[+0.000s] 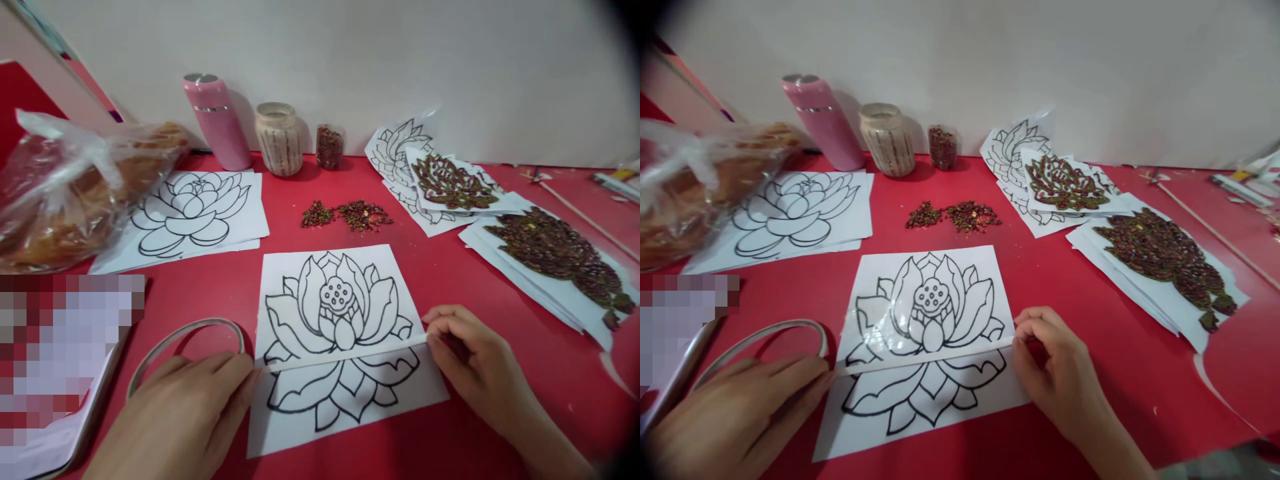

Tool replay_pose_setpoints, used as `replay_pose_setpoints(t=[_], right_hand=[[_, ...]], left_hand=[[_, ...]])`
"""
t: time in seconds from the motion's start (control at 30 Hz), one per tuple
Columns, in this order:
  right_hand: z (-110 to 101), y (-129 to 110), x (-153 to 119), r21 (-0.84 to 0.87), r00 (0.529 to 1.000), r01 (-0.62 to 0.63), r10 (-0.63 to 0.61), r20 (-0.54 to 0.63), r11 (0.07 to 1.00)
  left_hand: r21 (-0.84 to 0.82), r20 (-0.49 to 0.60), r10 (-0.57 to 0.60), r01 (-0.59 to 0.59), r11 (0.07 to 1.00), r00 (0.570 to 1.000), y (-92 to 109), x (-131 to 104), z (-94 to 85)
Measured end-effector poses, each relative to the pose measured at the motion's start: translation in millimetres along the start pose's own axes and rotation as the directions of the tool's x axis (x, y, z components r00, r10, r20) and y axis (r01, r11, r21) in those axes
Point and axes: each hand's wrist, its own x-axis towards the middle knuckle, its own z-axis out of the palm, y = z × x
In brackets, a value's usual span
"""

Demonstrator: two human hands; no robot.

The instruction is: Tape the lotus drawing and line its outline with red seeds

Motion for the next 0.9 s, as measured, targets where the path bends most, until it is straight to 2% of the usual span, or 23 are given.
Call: replay_pose_setpoints(t=[0.17,0.37,0.67,0.9], right_hand=[[1,0,0,0.034,0.999,-0.025,0.026,-0.022,0.999],[1,-1,4,0.010,0.999,-0.012,0.012,-0.030,1.000],[2,-1,9,-0.017,1.000,0.001,-0.001,-0.022,1.000],[4,-2,11,-0.041,0.999,-0.029,0.028,-0.016,0.999]], left_hand=[[-0.009,0.027,-0.021,0.022,1.000,0.999,-1,3,3.7],[0.039,-0.010,-0.036,0.036,0.999,0.999,-2,3,8.2],[0.055,-0.008,-0.043,0.043,0.998,0.999,-2,9,7.7],[0.082,-0.053,-0.036,0.040,0.996,0.998,-6,8,10.5]])
